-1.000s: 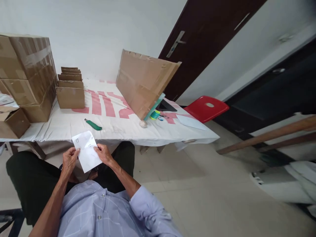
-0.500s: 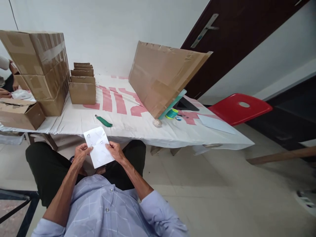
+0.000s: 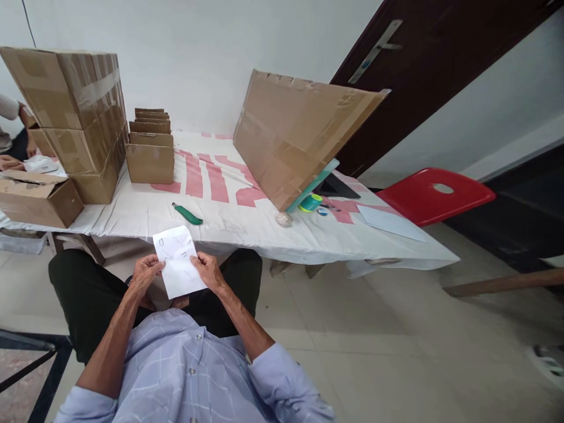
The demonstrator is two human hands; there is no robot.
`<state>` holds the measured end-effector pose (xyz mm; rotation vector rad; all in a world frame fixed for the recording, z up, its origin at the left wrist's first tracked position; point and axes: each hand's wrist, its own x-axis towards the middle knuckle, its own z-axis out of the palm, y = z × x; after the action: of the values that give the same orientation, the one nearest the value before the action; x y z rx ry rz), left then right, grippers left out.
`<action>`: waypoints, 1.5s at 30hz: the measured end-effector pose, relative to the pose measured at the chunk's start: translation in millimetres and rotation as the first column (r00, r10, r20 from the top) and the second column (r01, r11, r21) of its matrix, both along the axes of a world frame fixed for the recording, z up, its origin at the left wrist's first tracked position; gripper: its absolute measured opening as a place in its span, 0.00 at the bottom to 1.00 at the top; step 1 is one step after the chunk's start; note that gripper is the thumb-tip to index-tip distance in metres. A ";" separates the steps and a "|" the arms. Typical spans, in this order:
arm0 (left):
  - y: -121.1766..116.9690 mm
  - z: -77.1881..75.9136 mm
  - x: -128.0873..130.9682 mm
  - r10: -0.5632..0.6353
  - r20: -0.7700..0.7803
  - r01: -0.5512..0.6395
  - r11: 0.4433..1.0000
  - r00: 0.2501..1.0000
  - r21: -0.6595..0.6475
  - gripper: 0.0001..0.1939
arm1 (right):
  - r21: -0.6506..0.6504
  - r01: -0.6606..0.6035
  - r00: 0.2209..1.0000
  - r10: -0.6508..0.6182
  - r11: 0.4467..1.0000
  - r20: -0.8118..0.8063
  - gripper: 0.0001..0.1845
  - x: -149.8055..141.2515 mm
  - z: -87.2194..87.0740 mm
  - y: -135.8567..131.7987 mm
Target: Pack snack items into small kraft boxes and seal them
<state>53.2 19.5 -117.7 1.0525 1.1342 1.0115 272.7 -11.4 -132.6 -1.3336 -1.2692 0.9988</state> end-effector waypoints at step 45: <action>-8.5 12.4 -4.9 0.070 -0.004 -0.070 0.993 0.998 0.099 0.22 | -0.073 -0.124 0.990 0.118 0.990 -0.081 0.27 -11.6 -0.2 -18.0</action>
<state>48.3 11.1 -105.3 1.1020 1.1434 1.1294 261.1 -29.4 -132.8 -1.2765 -1.2772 1.1837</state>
